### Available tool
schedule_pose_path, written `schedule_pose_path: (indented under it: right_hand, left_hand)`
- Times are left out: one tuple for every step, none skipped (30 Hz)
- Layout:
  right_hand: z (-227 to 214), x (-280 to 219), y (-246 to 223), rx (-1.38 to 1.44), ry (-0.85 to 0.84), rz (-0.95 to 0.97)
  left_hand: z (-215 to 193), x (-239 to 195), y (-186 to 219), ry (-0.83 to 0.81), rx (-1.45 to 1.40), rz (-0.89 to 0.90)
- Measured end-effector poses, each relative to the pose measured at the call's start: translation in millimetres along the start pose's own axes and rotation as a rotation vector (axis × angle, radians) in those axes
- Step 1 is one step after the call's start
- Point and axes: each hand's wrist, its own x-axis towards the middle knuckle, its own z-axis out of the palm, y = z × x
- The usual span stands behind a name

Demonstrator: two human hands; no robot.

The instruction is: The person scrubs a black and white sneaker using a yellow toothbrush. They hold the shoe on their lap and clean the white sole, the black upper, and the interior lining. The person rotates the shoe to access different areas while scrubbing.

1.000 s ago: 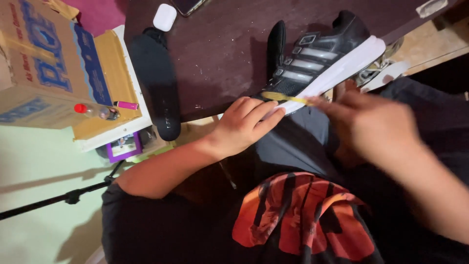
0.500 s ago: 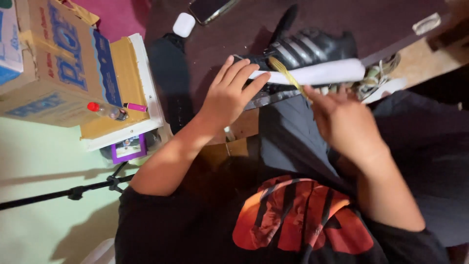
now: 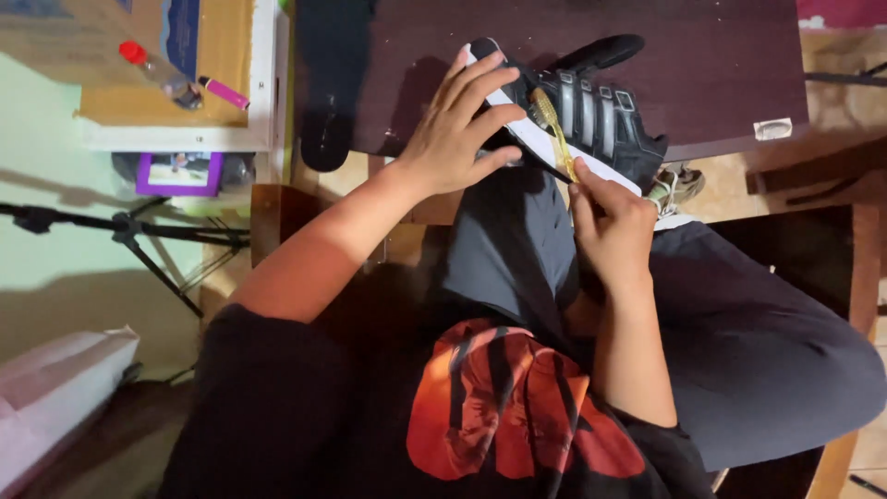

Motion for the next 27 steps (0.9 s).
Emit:
schedule_pose_path:
  right_hand:
    - [2,-2,2,0.009,0.006,-0.008]
    - [3,-3,5,0.018,0.013,-0.016]
    - [4,-4,5,0.015,0.022,-0.016]
    - [4,-4,5,-0.007,0.032,-0.033]
    - [5,-5,4,-0.029,0.04,-0.046]
    - [4,-6,2,-0.031,0.047,-0.042]
    - [2,-6,1,-0.033,0.021,-0.004]
    - [1,-6,-1,-0.034,-0.004,0.035]
    - [-8,-6,-6,-0.037,0.001,0.038]
    - [-17,-5,-11,-0.033,-0.087,0.13]
    - [-27,-3,-16,-0.032,-0.179,0.22]
    - [-37,-2,-20,-0.037,-0.178,0.223]
    - [-48,-5,-25,-0.099,-0.177,0.223]
    - [-59,-7,-30,-0.161,-0.177,0.222]
    - [-49,-6,-31,-0.166,-0.195,0.224]
    - [-39,-5,-31,-0.107,-0.142,0.202]
    - [-28,-6,-32,-0.043,-0.086,0.182]
    - [-22,-3,-30,-0.043,-0.101,0.185]
    - [-15,2,-29,0.009,-0.088,0.185]
    - [-8,6,-27,0.06,-0.075,0.186]
    - [-27,7,-28,0.062,-0.07,0.184]
    - [-45,8,-29,0.052,-0.13,0.289]
    - [-65,7,-31,0.042,-0.194,0.396]
    - [-67,4,-29,0.043,-0.193,0.398]
    - [-71,0,-27,-0.017,-0.091,0.32]
    - [-75,-4,-25,-0.077,0.01,0.24]
    - [-62,-6,-22,-0.08,0.008,0.245]
  left_hand:
    - [2,-1,0,0.011,0.049,0.014]
    - [4,-1,0,0.022,0.098,0.027]
    - [2,-5,-8,0.022,0.099,0.037]
    - [1,-8,-17,-0.04,0.238,0.143]
    - [1,-13,-26,-0.102,0.374,0.248]
    - [3,-12,-29,-0.103,0.372,0.256]
    - [7,-11,-34,-0.078,0.395,0.259]
    - [10,-9,-38,-0.053,0.417,0.261]
    - [19,-11,-35,-0.053,0.414,0.267]
    - [28,-12,-32,0.076,0.429,0.236]
    - [38,-14,-29,0.208,0.441,0.2]
    - [35,-11,-28,0.211,0.437,0.201]
    - [33,-11,-24,0.188,0.379,0.204]
    - [31,-12,-19,0.166,0.322,0.206]
    - [28,-10,-18,0.168,0.314,0.189]
    - [25,-8,-16,0.171,0.324,0.198]
    - [20,-6,-15,0.17,0.335,0.211]
    - [20,-6,-11,0.168,0.33,0.196]
    - [18,-4,-11,0.193,0.327,0.189]
    - [16,-1,-10,0.218,0.324,0.182]
    - [15,0,-9,0.218,0.326,0.187]
    - [13,1,-8,0.222,0.333,0.167]
    - [12,1,-5,0.225,0.338,0.145]
    - [11,0,-6,0.223,0.337,0.147]
    - [12,0,-5,0.222,0.328,0.135]
    - [13,-1,-5,0.22,0.32,0.122]
    - [13,-1,-3,0.22,0.313,0.122]
